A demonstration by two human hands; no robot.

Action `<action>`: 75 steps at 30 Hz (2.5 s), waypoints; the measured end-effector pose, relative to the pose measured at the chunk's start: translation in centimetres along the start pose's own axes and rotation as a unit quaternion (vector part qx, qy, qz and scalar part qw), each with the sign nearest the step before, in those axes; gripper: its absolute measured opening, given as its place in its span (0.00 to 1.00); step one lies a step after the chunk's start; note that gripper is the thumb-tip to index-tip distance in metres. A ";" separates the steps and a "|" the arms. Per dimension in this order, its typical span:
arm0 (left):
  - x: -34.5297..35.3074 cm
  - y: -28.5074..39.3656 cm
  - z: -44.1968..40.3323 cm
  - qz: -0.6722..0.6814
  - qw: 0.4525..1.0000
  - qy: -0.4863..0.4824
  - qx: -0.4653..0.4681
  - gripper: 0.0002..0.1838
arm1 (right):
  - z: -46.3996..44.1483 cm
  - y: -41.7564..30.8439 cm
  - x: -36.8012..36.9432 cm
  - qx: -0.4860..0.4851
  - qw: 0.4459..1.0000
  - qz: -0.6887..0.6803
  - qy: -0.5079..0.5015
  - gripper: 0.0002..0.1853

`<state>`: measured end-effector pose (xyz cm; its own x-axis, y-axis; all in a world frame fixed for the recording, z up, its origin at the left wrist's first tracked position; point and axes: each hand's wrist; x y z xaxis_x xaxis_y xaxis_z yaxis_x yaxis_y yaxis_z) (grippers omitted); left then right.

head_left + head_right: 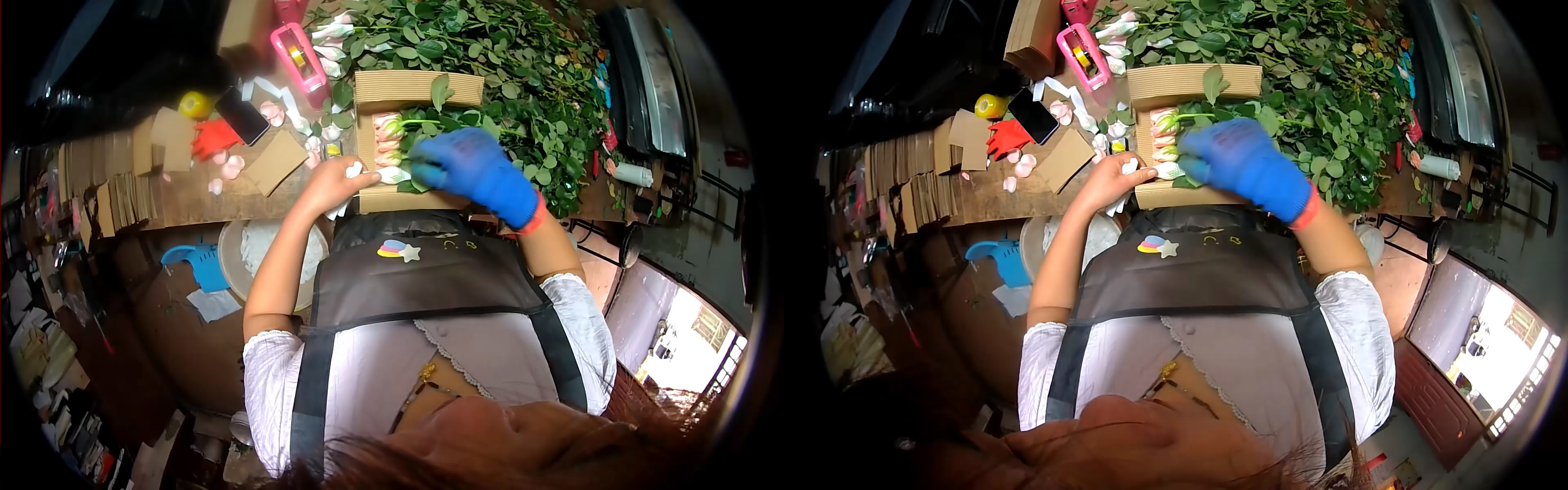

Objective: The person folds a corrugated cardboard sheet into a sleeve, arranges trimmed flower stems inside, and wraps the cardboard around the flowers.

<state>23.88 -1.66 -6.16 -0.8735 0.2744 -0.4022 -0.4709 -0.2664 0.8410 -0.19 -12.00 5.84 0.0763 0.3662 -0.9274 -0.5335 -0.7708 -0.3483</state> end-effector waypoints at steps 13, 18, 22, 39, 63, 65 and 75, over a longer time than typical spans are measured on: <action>1.7 -2.6 2.4 0.166 0.964 0.204 -0.047 0.13 | -3.1 0.6 7.5 -0.020 0.956 0.193 -0.218 0.08; -6.3 -5.8 10.9 -0.249 0.937 0.029 -0.243 0.20 | -3.6 -1.2 5.6 -0.060 0.931 0.230 -0.277 0.07; -4.2 -7.3 11.2 -0.368 0.919 0.050 -0.135 0.22 | -4.6 -1.5 5.9 -0.091 0.915 0.245 -0.309 0.08; 2.0 -0.6 -3.1 -0.084 0.986 0.056 0.133 0.57 | -1.0 2.1 7.4 0.104 0.993 -0.025 -0.047 0.13; 3.5 -1.0 -4.0 0.032 0.984 0.130 0.121 0.36 | -2.9 1.7 8.8 0.150 0.987 0.021 -0.045 0.11; 3.3 -1.1 -4.8 0.072 0.987 0.115 0.083 0.34 | -2.9 1.5 8.9 0.137 0.989 0.030 -0.038 0.10; 4.4 -2.1 -4.9 0.063 0.969 0.200 0.133 0.16 | -1.6 1.2 8.0 0.186 0.978 0.001 0.098 0.17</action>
<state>20.40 -4.41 -11.51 -0.9250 -0.1383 -0.3539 -0.3558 -0.0115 0.9345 1.13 -10.83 -2.18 0.2159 0.2304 -0.9488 -0.7999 -0.5156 -0.3072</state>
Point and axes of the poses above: each hand's wrist, its own z-axis away from the middle knuckle, its own x-axis out of the palm, y = z × x, and after that the axes turned 1 degree about y, right-handed
